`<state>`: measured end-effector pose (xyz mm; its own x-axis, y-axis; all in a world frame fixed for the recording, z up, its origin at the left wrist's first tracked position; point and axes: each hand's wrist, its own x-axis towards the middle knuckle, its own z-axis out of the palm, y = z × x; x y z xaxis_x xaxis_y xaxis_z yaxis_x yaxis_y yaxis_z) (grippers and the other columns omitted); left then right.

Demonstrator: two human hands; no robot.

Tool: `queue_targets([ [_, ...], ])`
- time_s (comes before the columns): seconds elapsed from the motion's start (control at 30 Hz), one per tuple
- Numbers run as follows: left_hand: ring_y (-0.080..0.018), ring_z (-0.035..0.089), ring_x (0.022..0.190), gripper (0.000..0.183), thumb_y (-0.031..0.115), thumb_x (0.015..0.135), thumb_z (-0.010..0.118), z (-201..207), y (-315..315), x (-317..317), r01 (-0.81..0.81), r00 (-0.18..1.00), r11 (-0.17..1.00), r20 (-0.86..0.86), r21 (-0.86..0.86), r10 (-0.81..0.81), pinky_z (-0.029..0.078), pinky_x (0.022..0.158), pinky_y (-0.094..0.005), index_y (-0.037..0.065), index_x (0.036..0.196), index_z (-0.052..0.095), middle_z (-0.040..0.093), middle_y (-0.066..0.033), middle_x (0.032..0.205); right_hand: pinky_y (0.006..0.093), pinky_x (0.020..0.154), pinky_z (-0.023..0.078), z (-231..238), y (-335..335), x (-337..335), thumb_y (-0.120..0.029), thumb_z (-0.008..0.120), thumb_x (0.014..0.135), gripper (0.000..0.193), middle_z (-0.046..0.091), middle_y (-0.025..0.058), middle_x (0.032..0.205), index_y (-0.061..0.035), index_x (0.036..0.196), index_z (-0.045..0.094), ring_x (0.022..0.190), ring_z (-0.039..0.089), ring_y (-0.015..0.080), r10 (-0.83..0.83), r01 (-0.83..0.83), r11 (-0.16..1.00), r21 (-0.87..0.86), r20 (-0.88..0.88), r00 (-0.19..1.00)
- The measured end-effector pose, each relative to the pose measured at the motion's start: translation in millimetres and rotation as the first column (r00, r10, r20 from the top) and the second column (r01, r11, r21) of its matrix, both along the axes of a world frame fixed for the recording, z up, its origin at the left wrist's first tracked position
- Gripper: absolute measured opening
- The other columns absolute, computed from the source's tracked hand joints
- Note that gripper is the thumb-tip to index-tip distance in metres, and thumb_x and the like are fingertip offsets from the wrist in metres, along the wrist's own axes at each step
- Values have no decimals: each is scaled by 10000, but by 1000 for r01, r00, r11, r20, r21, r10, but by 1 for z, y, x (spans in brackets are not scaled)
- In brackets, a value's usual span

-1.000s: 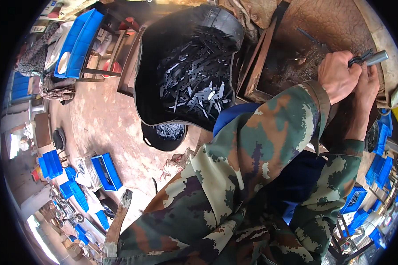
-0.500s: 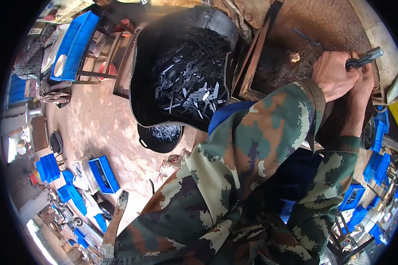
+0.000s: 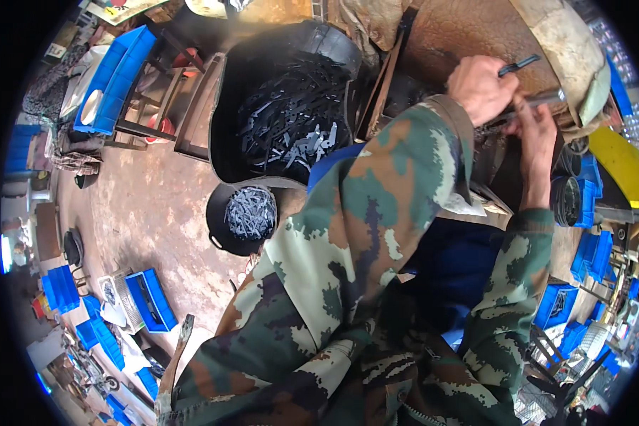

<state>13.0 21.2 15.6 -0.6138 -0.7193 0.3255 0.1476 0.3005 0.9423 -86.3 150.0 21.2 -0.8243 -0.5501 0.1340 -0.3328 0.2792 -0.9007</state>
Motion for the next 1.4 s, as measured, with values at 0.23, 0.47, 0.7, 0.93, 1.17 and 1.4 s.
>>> queue_targets([
  [0.23,-406,657,787,248,355,809,641,-31,-18,3,134,985,974,133,-182,-111,522,744,-494,130,862,730,670,-174,773,369,886,535,-13,76,71,-49,771,716,345,681,142,1116,-39,1051,686,1065,657,320,608,-488,792,366,-406,682],
  [0.47,-404,641,842,254,307,878,659,-66,-43,8,340,875,820,473,-460,-97,496,719,-469,72,956,717,665,-211,858,395,841,543,-32,93,98,38,632,731,380,632,101,1221,-79,1088,690,1052,642,337,679,-409,668,621,-285,676],
  [0.7,-390,647,1013,320,313,846,654,-84,-59,4,582,626,772,747,-257,-223,510,899,-457,101,1076,721,698,-207,1016,339,813,527,-13,82,66,36,597,785,352,672,131,1072,-38,1120,675,922,660,266,483,-439,858,266,-130,866],
  [0.93,-312,672,883,266,267,888,622,-77,-47,-10,390,830,868,526,-309,-185,500,797,-410,50,1005,724,715,-168,919,276,668,525,-19,63,28,-141,530,979,314,716,107,1028,16,1242,596,698,638,125,78,-91,991,93,133,988],
  [1.17,-8,344,523,237,251,962,579,-21,-9,6,514,768,813,276,273,-578,248,453,-214,30,980,661,636,-6,727,292,828,516,-20,27,32,-184,574,998,351,685,102,1099,20,1282,542,940,647,146,153,-30,948,-317,372,916],
  [1.4,-65,387,581,345,350,921,626,-35,0,-10,531,745,796,287,291,-602,332,534,-247,41,1062,687,665,-4,785,282,806,540,-23,40,21,-120,574,994,174,709,87,984,-18,1117,643,827,651,128,45,138,903,-407,409,912],
])
